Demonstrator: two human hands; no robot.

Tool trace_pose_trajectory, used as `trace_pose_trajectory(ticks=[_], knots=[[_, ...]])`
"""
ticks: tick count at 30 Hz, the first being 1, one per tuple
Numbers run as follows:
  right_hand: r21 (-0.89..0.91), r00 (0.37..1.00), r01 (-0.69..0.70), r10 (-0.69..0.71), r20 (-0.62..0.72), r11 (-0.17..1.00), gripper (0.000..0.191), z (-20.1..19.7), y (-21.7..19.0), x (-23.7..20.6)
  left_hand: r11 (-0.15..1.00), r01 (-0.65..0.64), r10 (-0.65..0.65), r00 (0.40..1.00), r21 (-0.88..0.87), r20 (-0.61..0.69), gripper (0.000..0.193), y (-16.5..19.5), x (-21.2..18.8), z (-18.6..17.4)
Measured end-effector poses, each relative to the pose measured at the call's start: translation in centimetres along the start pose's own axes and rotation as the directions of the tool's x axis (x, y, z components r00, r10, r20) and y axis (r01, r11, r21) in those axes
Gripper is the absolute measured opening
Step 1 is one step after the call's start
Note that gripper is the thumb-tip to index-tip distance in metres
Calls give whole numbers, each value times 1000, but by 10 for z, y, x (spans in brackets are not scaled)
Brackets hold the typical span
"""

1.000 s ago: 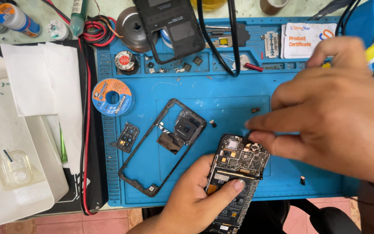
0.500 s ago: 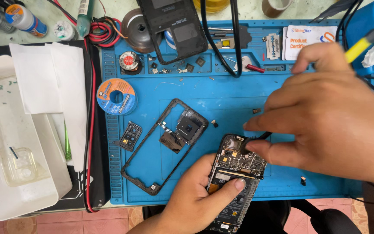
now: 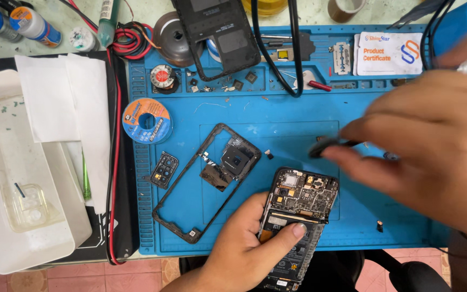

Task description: The person disassembles a smartphone, removes small components from the motherboard, and uses a toothbrush to clean the board. They then reattach several components and inspect the device.

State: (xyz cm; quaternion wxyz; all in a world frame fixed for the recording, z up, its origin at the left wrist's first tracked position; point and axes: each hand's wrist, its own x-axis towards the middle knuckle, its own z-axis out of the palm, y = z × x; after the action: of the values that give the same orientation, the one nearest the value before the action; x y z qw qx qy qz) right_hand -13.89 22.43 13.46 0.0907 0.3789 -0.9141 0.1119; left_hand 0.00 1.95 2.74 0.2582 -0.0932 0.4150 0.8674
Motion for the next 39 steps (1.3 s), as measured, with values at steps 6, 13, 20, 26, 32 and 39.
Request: trace_pose_trajectory(ticks=[6,13,20,26,32,39], knots=[[-15,926,-377,377,22,926,18,5,-9,-48,998,58,-58,998,-5,-10,39,1,-3,0],[63,866,-497,489,107,866,13,32,-12,-95,998,51,-51,999,22,-10,41,-3,-7,0],[-20,866,-479,476,153,877,14,42,-23,-98,996,-20,19,1000,83,14,39,-6,-12,-2],[29,914,-406,405,31,914,14,36,-14,-65,996,56,-53,998,68,-41,41,-4,-10,-2],[86,974,-221,215,71,971,14,46,-9,-28,999,17,-16,1000,52,-15,41,-4,-7,-3],[79,976,-211,205,78,974,14,54,-8,-24,996,13,-12,1000,89,-10,39,-7,-10,-4]])
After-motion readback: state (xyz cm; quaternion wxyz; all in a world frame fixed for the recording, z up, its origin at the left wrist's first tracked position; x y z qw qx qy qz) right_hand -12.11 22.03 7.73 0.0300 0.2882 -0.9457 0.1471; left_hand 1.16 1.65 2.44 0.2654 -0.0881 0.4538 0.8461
